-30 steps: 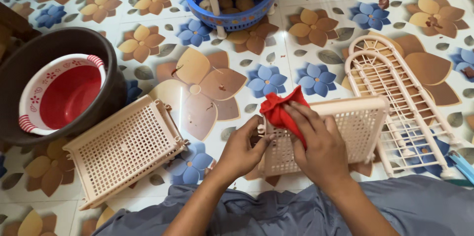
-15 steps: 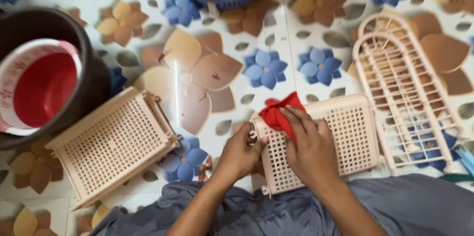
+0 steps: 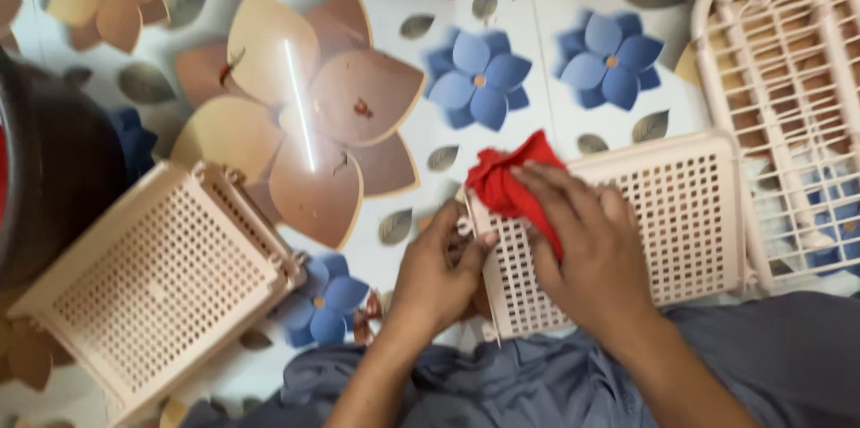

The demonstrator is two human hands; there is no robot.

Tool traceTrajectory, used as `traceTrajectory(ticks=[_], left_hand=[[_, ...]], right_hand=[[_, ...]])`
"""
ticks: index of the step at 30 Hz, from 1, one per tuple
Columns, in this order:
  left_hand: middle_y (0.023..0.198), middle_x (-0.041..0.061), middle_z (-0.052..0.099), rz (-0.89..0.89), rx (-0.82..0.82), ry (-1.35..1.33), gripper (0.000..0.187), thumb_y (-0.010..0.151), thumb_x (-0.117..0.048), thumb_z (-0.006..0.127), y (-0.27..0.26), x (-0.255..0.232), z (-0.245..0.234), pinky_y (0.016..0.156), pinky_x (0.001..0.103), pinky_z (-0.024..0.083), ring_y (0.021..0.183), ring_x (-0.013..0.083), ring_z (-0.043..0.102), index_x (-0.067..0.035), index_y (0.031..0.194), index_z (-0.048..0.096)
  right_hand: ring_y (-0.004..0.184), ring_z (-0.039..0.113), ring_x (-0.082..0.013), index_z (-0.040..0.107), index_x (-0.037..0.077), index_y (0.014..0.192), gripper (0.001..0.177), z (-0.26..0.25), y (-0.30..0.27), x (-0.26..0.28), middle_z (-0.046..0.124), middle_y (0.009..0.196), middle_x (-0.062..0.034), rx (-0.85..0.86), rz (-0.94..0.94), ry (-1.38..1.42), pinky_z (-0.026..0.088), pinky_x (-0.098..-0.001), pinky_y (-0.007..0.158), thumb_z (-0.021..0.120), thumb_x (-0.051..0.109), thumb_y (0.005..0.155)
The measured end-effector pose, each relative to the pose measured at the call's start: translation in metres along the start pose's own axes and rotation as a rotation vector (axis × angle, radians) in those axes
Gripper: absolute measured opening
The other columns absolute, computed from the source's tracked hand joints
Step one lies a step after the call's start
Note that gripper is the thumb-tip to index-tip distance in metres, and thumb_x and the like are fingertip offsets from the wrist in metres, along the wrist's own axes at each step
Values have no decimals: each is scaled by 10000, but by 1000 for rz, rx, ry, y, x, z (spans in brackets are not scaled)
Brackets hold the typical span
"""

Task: The person sits on the floor and wipes several beige plastic trays with a red cloth. They handle each tray individually, wiping the surfaces and edges, then set them aside.

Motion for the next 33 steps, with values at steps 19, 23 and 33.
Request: traceTrajectory(ticks=[19,23,33], left_hand=[[986,118,760,77,25,-99,374,930,-163,666,-5,2,0,723,305,621,852,169,770,-43,1263,546],[968,139,785,28,51,-119,355,943,-189,675,-5,7,3,729,310,615,859,171,778,-26,1240,572],[1015,185,778,48,-10,-28,422,918,-220,697,-7,2,-4,745,322,620,882,220,797,-32,1276,577]], right_hand=[[984,542,-311,600,121,1435,541,8,-22,14,586,1436,-41,-29,-66,-45,422,-455,915,702,172,907],[1005,550,-301,607,134,1440,513,9,-19,-6,605,1415,-41,1,-35,-55,416,-456,923,691,179,936],[1181,509,-387,593,71,1422,453,-5,-20,-21,571,1489,-76,-125,94,-253,392,-535,1052,634,189,986]])
Point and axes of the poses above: each hand's wrist, its own y-axis towards the middle knuckle, its own z-axis out of the palm, x = y × z, the point moved 8 cm from there along y, towards the middle knuckle
